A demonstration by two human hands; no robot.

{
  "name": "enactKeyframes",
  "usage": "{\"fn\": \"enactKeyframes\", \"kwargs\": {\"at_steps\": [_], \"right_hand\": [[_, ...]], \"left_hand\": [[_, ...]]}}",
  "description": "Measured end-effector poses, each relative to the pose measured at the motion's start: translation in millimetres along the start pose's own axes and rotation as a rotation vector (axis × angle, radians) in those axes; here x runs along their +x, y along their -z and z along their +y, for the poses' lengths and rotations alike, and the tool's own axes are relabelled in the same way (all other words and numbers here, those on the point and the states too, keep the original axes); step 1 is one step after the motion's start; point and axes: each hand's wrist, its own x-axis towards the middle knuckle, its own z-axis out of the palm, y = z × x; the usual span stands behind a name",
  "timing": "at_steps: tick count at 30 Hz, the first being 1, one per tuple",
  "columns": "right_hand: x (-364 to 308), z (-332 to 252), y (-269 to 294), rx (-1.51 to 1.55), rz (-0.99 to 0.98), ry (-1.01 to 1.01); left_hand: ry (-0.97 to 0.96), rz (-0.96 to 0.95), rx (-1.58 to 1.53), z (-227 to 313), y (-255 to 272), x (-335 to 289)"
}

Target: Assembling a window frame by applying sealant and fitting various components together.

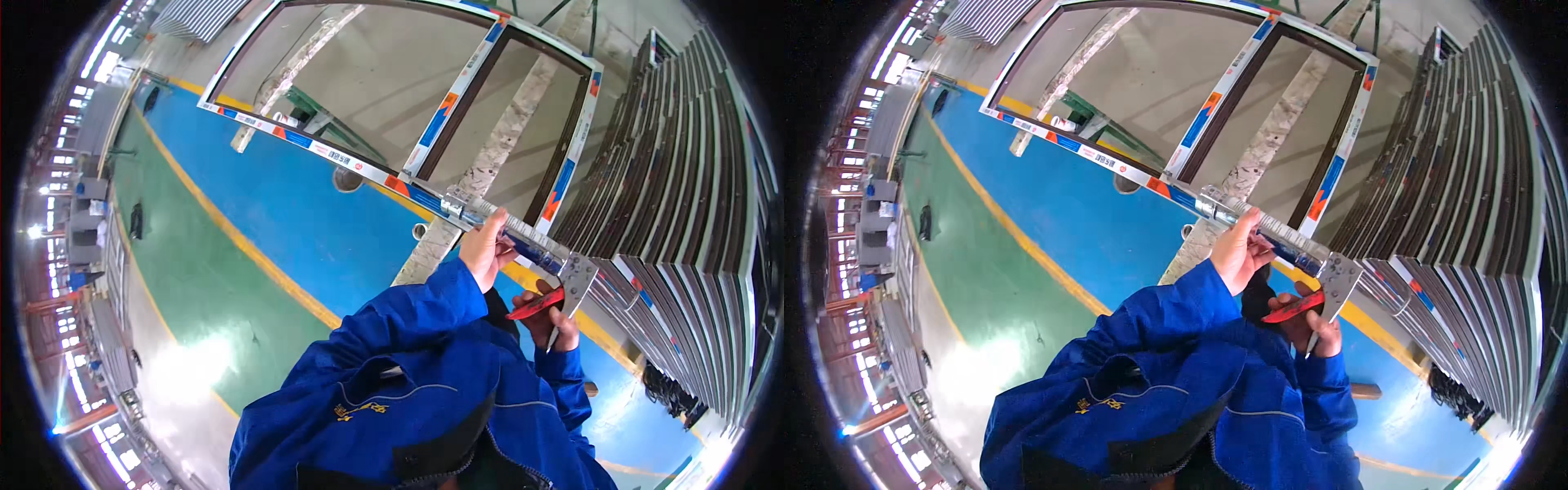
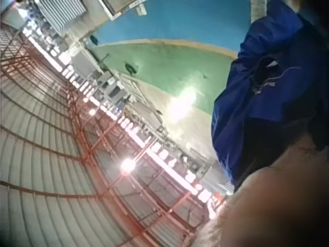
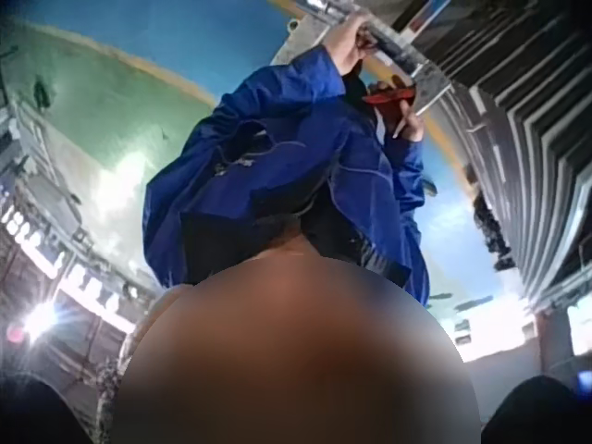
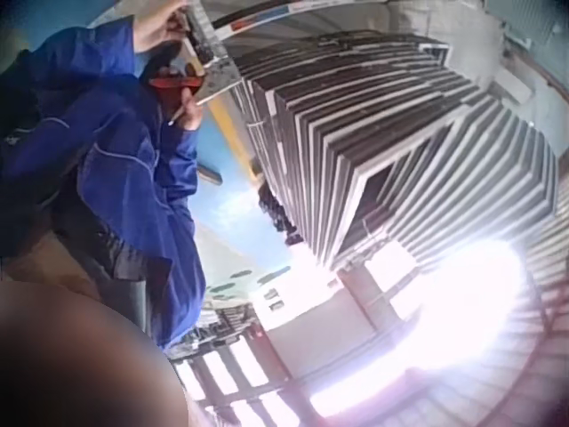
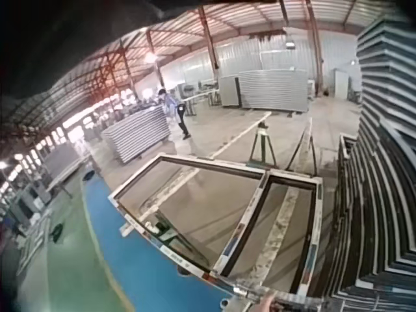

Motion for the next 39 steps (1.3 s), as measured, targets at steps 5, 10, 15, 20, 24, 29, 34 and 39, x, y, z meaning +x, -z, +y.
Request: {"fn": "enactKeyframes", "kwargs": {"at_steps": [5, 10, 15, 20, 24, 29, 34, 39], "right_hand": [[33, -50, 15, -0.021, -0.024, -0.08], [60, -76, 31, -0.057, -0.011, -0.14], [82, -93, 30, -0.092, 0.045, -0.229], [99, -103, 36, -0.041, 0.074, -0.282], [111, -108, 38, 0.007, 0.064, -0.338], [124, -110, 46, -0.001, 0.077, -0.375], [138, -113, 46, -0.03, 0.067, -0.398], [149, -118, 51, -0.048, 0.054, -0.432]], "left_hand": [[0.018, 0.061, 0.002, -1, -22, 26], [0.015, 0.15, -0.038, -4, -29, 50], [0.031, 0.148, -0.068, -4, -19, 71], [-0.034, 0.227, -0.117, 1, -34, 75], [-0.049, 0.218, -0.124, 4, -34, 79], [-0.079, 0.299, -0.14, 8, -36, 84], [-0.103, 0.322, -0.15, 9, -31, 90], [-0.113, 0.322, -0.152, 10, -31, 95]]}}
